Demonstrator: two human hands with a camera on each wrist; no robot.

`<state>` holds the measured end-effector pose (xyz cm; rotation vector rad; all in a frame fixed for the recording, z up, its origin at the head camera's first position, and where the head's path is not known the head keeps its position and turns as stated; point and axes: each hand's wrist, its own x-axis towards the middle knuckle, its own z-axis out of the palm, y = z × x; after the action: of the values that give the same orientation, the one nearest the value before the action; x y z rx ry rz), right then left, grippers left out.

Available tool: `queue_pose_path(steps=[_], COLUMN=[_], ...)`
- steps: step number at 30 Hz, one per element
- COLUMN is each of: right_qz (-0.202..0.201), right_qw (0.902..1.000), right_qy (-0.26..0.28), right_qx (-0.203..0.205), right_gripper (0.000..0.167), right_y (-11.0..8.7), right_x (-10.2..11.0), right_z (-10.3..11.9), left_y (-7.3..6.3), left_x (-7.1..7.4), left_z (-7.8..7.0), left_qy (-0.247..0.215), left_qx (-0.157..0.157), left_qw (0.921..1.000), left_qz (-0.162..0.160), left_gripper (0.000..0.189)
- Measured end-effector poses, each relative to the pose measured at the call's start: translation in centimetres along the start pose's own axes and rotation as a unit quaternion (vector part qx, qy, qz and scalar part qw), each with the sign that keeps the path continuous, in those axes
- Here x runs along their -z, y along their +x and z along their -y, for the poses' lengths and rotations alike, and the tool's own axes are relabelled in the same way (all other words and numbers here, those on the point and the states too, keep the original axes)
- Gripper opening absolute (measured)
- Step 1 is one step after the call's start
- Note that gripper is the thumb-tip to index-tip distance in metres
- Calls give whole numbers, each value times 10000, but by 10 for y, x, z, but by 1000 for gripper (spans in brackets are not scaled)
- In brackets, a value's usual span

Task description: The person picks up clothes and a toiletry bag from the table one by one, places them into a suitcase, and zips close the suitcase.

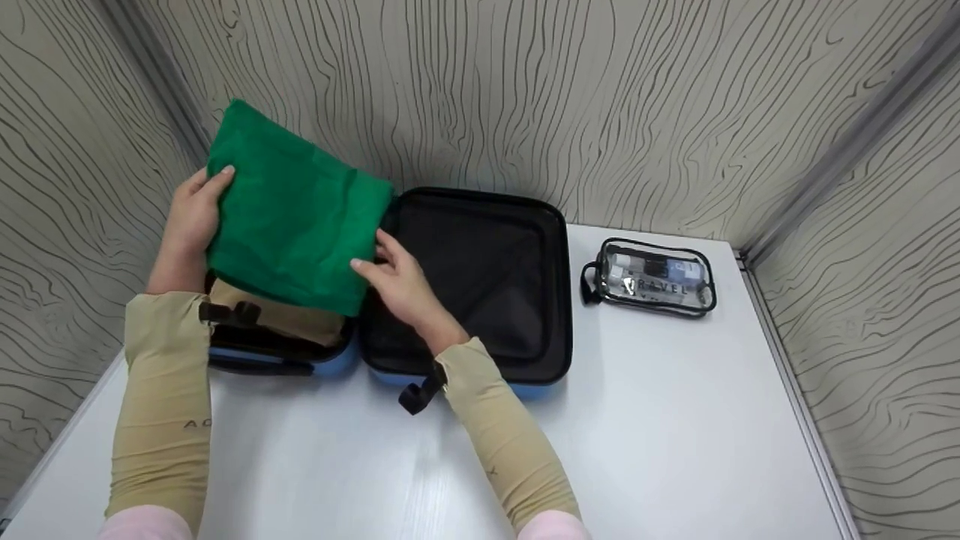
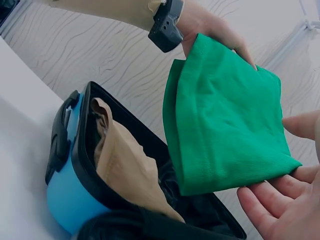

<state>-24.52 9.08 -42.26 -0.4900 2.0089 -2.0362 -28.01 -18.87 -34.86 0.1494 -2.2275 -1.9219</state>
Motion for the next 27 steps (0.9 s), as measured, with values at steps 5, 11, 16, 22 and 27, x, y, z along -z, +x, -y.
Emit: queue_pose_path(steps=[5, 11, 16, 22, 27], right_qz=[164, 227, 357, 641, 863], right_qw=[9995, 9980, 9953, 9932, 9905], right_qy=[-47, -148, -252, -436, -618], right_qx=[-283, -571, -860, -874, -870], right_gripper=[70, 69, 68, 68, 68], right_y=[1, 2, 1, -2, -4], right_x=[-12, -25, -35, -43, -46], right_z=[-5, -18, -31, -44, -46], left_y=[2, 5, 5, 7, 7], left_x=[11, 19, 20, 17, 18], left_z=[14, 37, 56, 76, 84], left_qy=[97, 156, 351, 789, 1114], left_qx=[-23, 274, 496, 718, 750], left_qw=[9999, 9995, 9982, 9942, 9907], left_qz=[-33, 34, 9, 150, 218], left_gripper=[43, 51, 49, 45, 49])
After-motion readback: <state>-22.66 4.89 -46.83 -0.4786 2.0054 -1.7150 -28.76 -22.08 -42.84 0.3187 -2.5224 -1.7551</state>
